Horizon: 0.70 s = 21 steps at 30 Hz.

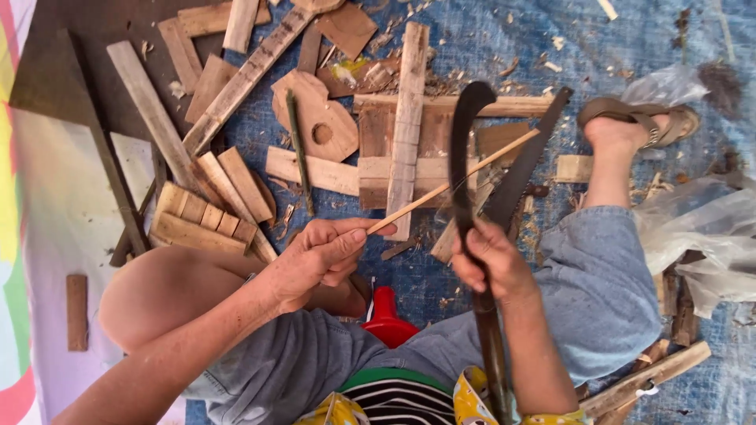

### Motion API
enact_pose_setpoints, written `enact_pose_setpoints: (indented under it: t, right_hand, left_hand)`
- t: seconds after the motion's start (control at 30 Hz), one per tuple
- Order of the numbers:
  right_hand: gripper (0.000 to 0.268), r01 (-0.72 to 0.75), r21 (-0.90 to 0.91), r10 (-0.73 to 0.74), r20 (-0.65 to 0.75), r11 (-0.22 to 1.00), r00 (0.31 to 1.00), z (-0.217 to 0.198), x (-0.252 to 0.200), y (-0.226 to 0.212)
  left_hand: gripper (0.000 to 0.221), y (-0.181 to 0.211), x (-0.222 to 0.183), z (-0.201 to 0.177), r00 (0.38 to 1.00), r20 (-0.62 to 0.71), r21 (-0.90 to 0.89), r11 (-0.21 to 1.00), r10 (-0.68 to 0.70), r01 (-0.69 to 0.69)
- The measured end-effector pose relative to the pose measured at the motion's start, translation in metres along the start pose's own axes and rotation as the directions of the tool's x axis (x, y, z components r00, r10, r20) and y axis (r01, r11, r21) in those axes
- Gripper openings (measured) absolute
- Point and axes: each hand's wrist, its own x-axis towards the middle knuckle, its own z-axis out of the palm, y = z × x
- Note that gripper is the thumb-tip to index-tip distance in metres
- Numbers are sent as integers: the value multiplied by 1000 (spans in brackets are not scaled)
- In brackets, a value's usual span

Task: The person is using a hand saw to cut a wooden board and then uses a sickle to shave and shape a thin wooden stick.

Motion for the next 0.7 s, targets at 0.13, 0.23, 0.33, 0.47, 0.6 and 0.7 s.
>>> enact_pose_setpoints:
  t: [0.13, 0.23, 0.33, 0.47, 0.6, 0.7]
  right_hand:
    - [31, -74, -1, 74, 61, 997, 995, 28, -7, 22]
    - [31, -59, 72, 54, 62, 996, 997, 2, 8, 14]
    - [33, 77, 37, -77, -2, 996, 997, -30, 19, -4]
    - [32, -14, 91, 8, 72, 996, 997, 23, 11, 1]
    - [30, -3, 138, 4, -2, 990, 1000, -2, 13, 10]
    - [24, 96, 290, -78, -74, 952, 994, -16, 11, -55]
  left_hand:
    - [34, 9, 11, 5, 999, 32, -20, 999, 31, -30]
    - [36, 12, 12, 2, 999, 31, -5, 1000, 29, -29]
    - [37, 10, 17, 3, 1000, 17, -12, 1000, 24, -24]
    - [38, 3, 30, 1, 1000, 26, -59, 998, 15, -13]
    - [39, 7, 20, -1, 999, 31, -44, 999, -19, 20]
    - [39, 14, 12, 1, 989, 55, -107, 984, -134, 140]
